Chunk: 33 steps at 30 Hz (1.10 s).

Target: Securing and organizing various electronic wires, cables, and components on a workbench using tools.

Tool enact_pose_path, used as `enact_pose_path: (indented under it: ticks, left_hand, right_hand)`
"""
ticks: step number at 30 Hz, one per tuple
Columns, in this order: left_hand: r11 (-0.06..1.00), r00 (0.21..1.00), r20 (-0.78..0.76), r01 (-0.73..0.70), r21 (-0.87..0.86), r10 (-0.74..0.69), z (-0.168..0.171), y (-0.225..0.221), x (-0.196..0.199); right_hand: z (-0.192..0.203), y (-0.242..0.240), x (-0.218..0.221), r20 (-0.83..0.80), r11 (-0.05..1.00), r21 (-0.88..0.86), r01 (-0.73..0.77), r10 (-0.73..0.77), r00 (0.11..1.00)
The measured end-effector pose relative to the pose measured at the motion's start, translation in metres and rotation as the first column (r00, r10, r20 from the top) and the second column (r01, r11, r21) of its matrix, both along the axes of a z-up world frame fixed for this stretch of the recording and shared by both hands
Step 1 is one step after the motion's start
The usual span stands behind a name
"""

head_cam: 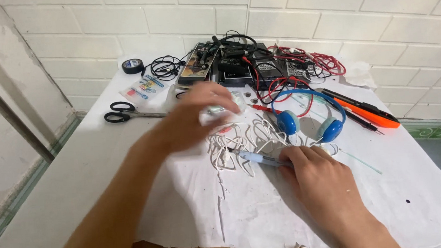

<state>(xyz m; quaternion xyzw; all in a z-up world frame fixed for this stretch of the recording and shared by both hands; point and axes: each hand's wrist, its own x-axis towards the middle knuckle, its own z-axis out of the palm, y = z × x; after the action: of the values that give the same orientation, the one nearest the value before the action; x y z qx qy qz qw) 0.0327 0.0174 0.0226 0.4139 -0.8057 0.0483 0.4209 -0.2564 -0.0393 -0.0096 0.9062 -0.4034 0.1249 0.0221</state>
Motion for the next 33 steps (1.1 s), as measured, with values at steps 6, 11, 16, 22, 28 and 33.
enact_pose_path:
  ticks: [6,11,16,22,28,33]
  left_hand:
    - [0.982,0.999,-0.033,0.002,0.188,0.004,-0.005,0.003,0.007]
    - [0.837,0.98,0.134,-0.193,0.512,0.145,0.006,0.004,-0.013]
    - [0.831,0.977,0.146,-0.21,0.516,0.156,0.005,0.001,-0.014]
    - [0.797,0.987,0.066,-0.157,0.583,0.146,0.015,0.009,-0.024]
    - [0.746,0.977,-0.076,-0.102,0.658,0.2,0.023,0.013,-0.034]
    - [0.882,0.974,-0.208,0.02,0.47,0.089,0.015,0.011,-0.019]
  right_hand:
    - [-0.017,-0.009,0.0,-0.067,0.99,-0.13,-0.047,0.039,0.997]
    - [-0.007,0.0,-0.006,0.183,0.986,0.004,-0.164,0.161,0.97]
    - [0.0,0.003,-0.006,0.405,0.978,-0.078,-0.192,0.207,0.891]
    - [0.005,0.011,-0.007,0.58,0.974,-0.157,-0.161,0.223,0.783]
    - [0.01,0.013,-0.008,0.615,0.931,-0.315,-0.182,0.347,0.708]
    - [0.016,0.016,-0.009,0.69,0.966,-0.218,-0.137,0.252,0.679]
